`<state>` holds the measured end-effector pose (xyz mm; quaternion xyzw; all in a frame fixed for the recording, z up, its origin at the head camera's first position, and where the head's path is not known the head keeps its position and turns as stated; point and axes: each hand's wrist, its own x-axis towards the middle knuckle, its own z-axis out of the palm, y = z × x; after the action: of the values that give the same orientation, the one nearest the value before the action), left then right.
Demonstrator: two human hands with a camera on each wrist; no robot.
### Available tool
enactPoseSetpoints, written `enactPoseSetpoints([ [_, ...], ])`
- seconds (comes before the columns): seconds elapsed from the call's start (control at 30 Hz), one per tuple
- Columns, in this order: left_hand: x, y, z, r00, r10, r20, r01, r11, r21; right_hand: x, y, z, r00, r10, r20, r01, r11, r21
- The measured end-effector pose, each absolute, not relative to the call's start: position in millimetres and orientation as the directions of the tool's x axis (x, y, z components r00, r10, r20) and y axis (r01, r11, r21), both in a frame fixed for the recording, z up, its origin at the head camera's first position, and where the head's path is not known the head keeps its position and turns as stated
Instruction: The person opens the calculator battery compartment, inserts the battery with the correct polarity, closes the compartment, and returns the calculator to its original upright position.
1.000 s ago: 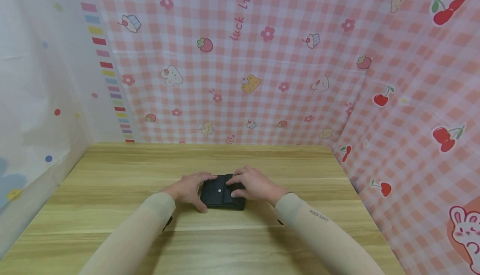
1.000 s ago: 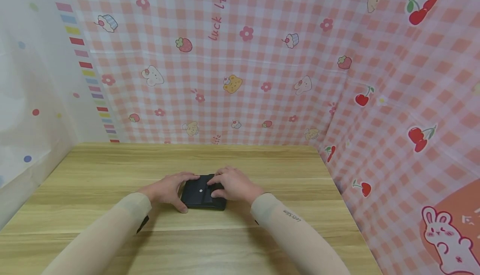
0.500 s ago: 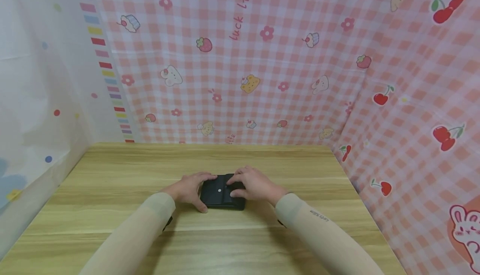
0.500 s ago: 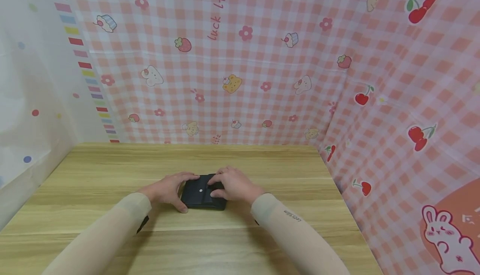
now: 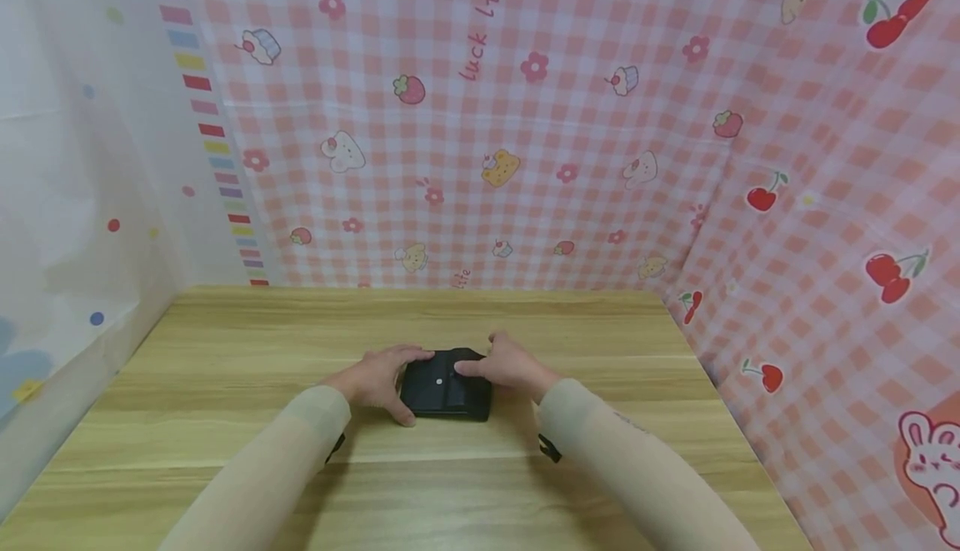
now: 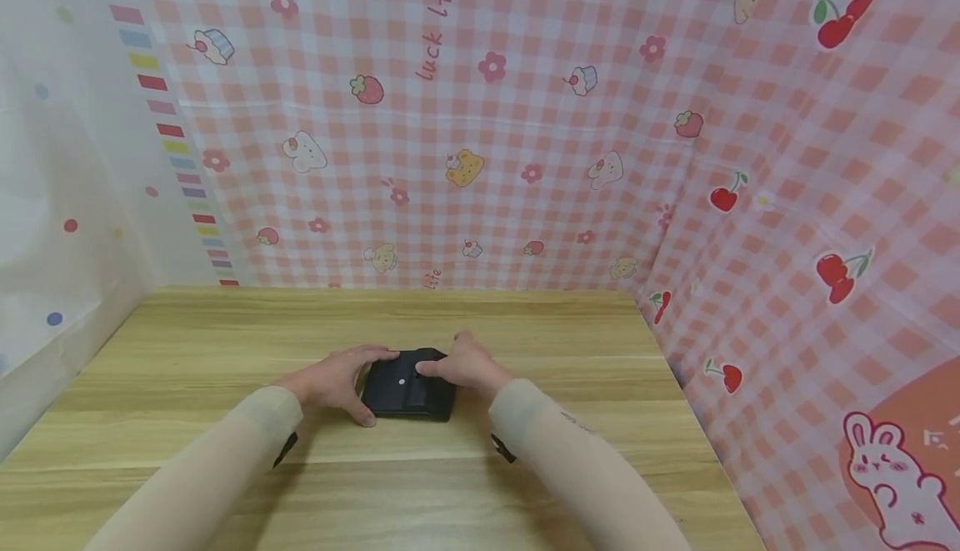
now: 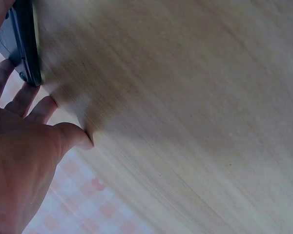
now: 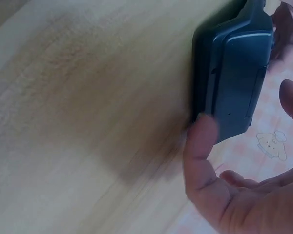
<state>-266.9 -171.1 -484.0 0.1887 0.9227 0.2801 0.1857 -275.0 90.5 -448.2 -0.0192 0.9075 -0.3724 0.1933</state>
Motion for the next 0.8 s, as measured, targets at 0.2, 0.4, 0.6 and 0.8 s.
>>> enactPoseSetpoints([
  [0.2, -268, -172, -487, -0.860, 0.457, -0.225, 0.252, 0.766, 0.591, -279, 83, -450, -0.910, -0.132, -0.394, 0.185, 0.720, -0.669],
  [0.4, -268, -172, -486, -0.861, 0.454, -0.229, 0.247, 0.767, 0.593, -283, 78, -454, -0.912, -0.098, -0.399, 0.196, 0.748, -0.634],
  [0.6, -267, -171, -485, -0.860, 0.457, -0.228, 0.250, 0.766, 0.593, -286, 77, -459, -0.907, -0.086, -0.412, 0.210, 0.757, -0.619],
  [0.8, -267, -171, -486, -0.860, 0.457, -0.227, 0.254, 0.769, 0.587, -286, 76, -458, -0.907, -0.081, -0.414, 0.211, 0.763, -0.612],
])
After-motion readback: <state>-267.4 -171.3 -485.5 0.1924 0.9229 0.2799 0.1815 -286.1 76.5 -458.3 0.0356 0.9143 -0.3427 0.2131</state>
